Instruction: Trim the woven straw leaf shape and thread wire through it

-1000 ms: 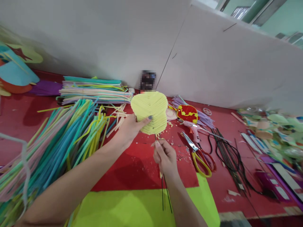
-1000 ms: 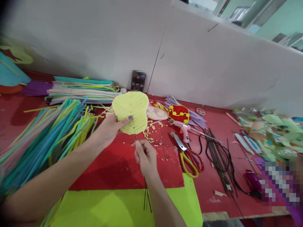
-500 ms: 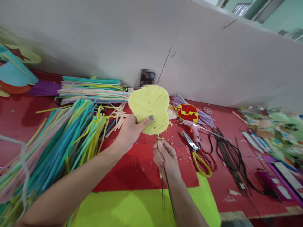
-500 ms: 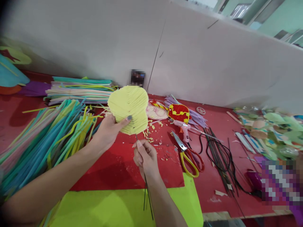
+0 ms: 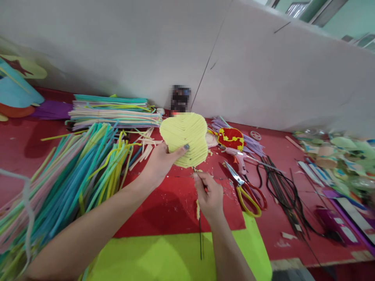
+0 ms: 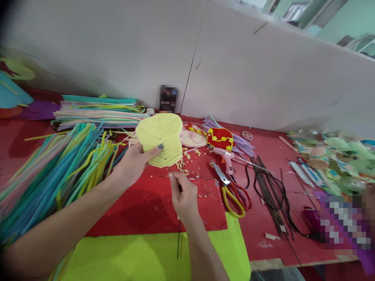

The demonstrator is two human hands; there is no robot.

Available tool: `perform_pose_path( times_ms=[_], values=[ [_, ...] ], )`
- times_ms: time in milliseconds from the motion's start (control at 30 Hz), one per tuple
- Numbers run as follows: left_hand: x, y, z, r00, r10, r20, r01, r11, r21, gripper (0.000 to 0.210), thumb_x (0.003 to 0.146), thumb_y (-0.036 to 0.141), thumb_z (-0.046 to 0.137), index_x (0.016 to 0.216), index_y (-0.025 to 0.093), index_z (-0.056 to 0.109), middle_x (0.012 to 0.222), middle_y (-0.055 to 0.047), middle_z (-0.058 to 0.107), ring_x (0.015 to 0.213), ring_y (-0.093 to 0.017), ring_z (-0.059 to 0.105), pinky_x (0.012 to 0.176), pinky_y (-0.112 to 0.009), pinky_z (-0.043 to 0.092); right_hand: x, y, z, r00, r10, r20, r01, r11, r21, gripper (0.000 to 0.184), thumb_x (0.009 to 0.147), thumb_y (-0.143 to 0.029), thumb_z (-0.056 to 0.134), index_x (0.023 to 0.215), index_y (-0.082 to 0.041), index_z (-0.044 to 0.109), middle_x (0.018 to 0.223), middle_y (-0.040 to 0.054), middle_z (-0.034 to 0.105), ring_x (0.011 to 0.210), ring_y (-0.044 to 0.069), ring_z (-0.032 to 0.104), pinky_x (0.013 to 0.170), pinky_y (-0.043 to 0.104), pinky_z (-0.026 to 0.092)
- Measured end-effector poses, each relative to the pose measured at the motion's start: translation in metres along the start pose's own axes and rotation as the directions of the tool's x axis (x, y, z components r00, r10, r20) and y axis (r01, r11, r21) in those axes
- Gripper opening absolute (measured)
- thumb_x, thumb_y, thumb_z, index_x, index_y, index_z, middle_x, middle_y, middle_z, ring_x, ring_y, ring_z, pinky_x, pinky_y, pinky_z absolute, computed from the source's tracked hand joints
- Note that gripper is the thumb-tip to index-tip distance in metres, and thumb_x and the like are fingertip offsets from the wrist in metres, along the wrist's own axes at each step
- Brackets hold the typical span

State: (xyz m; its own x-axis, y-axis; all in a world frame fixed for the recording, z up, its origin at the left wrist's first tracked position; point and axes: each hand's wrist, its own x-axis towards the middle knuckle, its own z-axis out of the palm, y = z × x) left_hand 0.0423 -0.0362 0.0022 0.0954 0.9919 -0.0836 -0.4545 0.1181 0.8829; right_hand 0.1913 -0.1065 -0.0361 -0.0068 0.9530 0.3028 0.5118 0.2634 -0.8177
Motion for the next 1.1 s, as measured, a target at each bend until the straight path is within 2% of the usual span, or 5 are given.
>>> perform_pose_path(
  times_ms=[200,367,567,933,1100],
  values=[
    [0.001,0.001,0.001,1.000,0.023,-0.014,-0.023,1.000,0.019,0.038,0.062,0.030,0.078,0.096,0.017,0.068,0.102,-0.008,0.070,0.095,-0.025,0.065,0.087,-0.037,0.051,0.000,-0.001,0.005,0.981,0.182,0.065,-0.193,0.934,0.302,0.023,0.089,-0.037,0.050,0.081,-0.018,0.060,0.050,-0.0059,0.038,0.044,0.008,0.033,0.044,0.021,0.024],
    [0.001,0.002,0.000,0.998,0.061,0.005,-0.061,0.996,0.063,0.039,0.062,0.031,0.078,0.097,0.017,0.068,0.101,-0.007,0.071,0.096,-0.024,0.065,0.086,-0.035,0.052,0.003,-0.002,0.011,0.923,0.279,0.265,-0.383,0.586,0.714,0.024,0.086,-0.038,0.056,0.073,-0.017,0.056,0.043,-0.0105,0.027,0.037,0.004,0.018,0.040,0.019,0.017],
    [0.003,0.003,0.000,0.998,0.067,0.010,-0.068,0.995,0.076,0.042,0.062,0.031,0.078,0.099,0.017,0.068,0.104,-0.009,0.070,0.100,-0.025,0.063,0.089,-0.036,0.050,0.005,-0.002,0.013,0.865,0.240,0.441,-0.501,0.345,0.794,0.024,0.083,-0.039,0.059,0.072,-0.018,0.054,0.042,-0.0122,0.023,0.034,0.003,0.012,0.035,0.017,0.014],
    [0.004,-0.009,-0.003,0.998,0.054,-0.033,-0.054,0.998,0.016,0.038,0.069,0.040,0.071,0.098,0.015,0.068,0.102,-0.009,0.071,0.093,-0.024,0.065,0.081,-0.035,0.053,0.004,0.008,0.015,0.945,0.228,0.235,-0.327,0.691,0.645,0.023,0.089,-0.037,0.052,0.077,-0.017,0.057,0.044,-0.0101,0.030,0.037,0.004,0.022,0.040,0.019,0.016],
    [0.003,-0.015,-0.002,0.987,0.137,-0.087,-0.122,0.981,0.150,0.047,0.067,0.048,0.070,0.100,0.013,0.068,0.104,-0.010,0.070,0.093,-0.024,0.065,0.081,-0.035,0.053,-0.004,-0.004,0.014,0.979,0.206,0.017,-0.202,0.936,0.288,0.024,0.091,-0.036,0.047,0.081,-0.017,0.056,0.052,-0.0069,0.034,0.045,0.007,0.030,0.044,0.020,0.023]
  ],
)
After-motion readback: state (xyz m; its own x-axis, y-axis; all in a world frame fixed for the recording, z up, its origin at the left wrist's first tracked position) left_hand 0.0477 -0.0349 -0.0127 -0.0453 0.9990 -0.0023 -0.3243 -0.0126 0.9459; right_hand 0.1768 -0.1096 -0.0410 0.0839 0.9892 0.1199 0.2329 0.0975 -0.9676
